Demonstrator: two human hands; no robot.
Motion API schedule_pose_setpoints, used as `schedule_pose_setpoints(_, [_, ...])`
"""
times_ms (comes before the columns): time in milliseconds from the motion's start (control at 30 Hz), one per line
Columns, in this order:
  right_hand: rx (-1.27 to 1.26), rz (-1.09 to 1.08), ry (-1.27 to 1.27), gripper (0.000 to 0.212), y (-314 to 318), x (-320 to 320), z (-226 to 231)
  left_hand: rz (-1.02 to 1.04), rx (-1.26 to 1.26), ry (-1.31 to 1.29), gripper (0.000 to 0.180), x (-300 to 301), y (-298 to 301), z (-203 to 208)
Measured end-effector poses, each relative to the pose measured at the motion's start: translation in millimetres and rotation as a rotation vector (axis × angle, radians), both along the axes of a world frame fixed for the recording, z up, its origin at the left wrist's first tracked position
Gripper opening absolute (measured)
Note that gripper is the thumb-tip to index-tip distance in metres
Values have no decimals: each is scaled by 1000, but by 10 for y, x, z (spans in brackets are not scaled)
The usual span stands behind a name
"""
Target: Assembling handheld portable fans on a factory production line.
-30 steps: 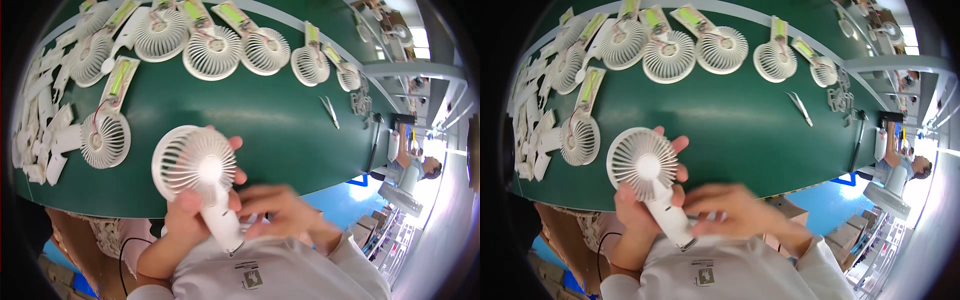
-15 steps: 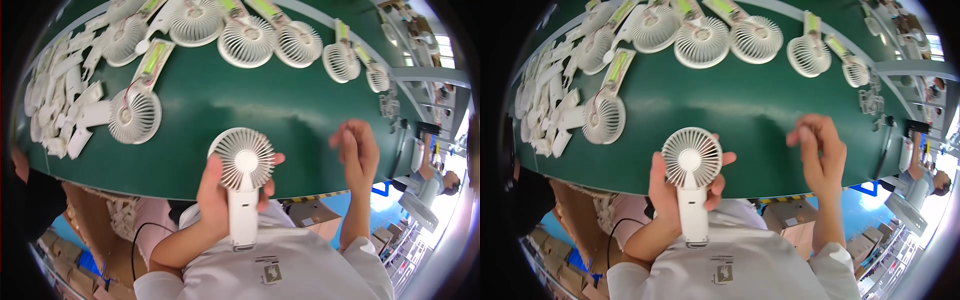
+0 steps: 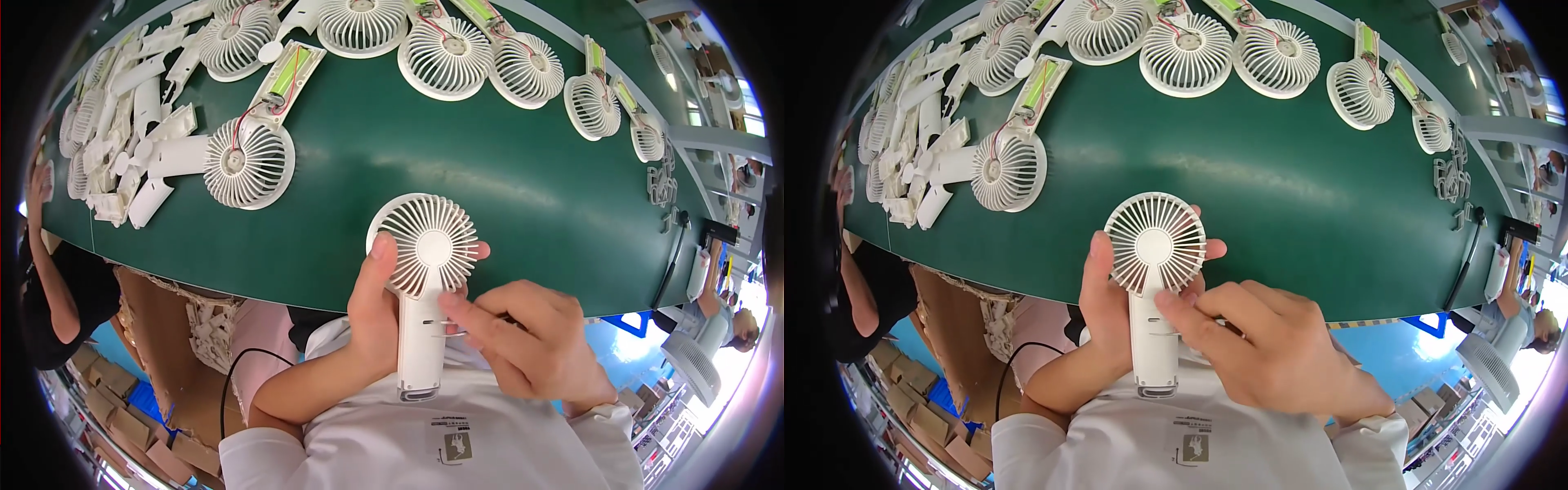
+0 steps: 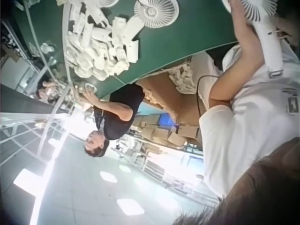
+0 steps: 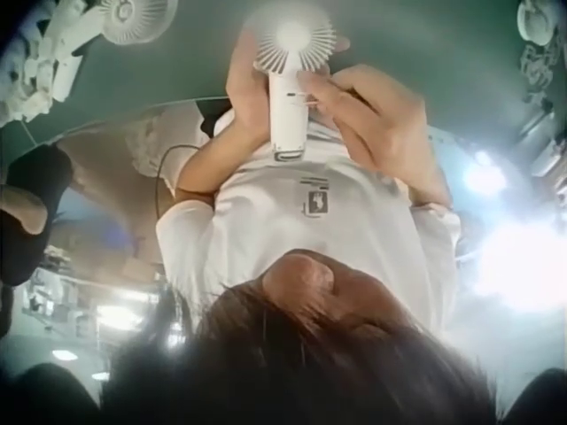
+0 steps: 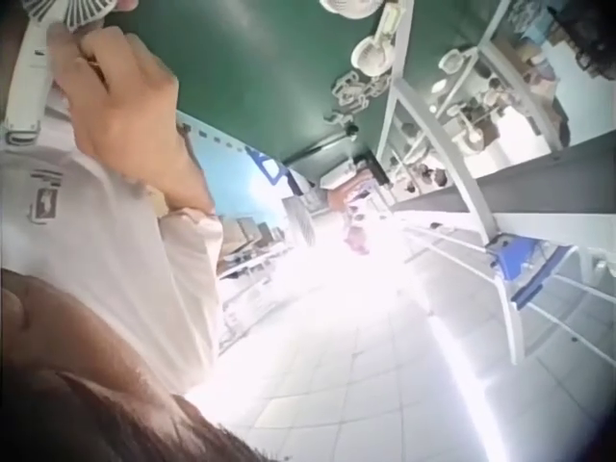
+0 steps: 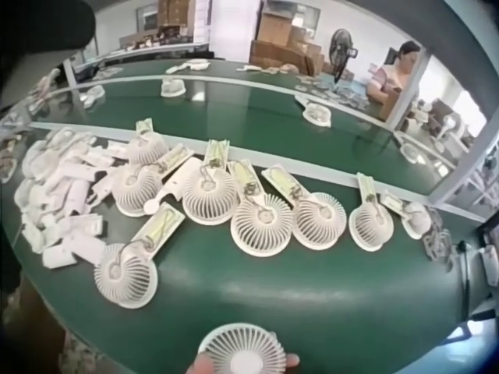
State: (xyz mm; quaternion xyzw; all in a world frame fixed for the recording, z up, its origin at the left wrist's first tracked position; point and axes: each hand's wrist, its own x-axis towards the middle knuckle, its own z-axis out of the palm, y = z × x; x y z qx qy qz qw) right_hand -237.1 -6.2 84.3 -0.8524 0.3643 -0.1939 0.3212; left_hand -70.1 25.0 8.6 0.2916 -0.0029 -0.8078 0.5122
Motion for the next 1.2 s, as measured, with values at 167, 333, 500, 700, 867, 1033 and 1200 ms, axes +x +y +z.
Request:
schedule_pose_setpoints(167, [-92, 101, 13, 40, -26, -13, -27, 69, 35, 83, 89, -12, 5, -28])
schedule_pose_setpoints(333, [-253, 100, -11, 42, -24, -15, -134, 61, 22, 11, 87, -22, -27, 0])
schedule_pose_setpoints(500, [-274, 101, -11, 34, -3, 10, -148, 66, 7, -10, 83, -33, -23, -1])
schedule_pose_setpoints(700, [-280, 115, 29, 32, -16, 31, -127, 107, -49, 111, 61, -14, 2, 0])
schedule_pose_setpoints(867, [-306, 132, 73, 33, -18, 30, -76, 87, -23, 90, 60, -21, 6, 30])
schedule_pose_setpoints(1033, [-423, 196, 209, 34, -3, 30, 26, 62, -17, 50, 61, -36, 14, 47])
schedule_pose_setpoints(1200, [-435, 185, 296, 39, 68, 40, 109, 5, 60, -198, 68, -103, 17, 73])
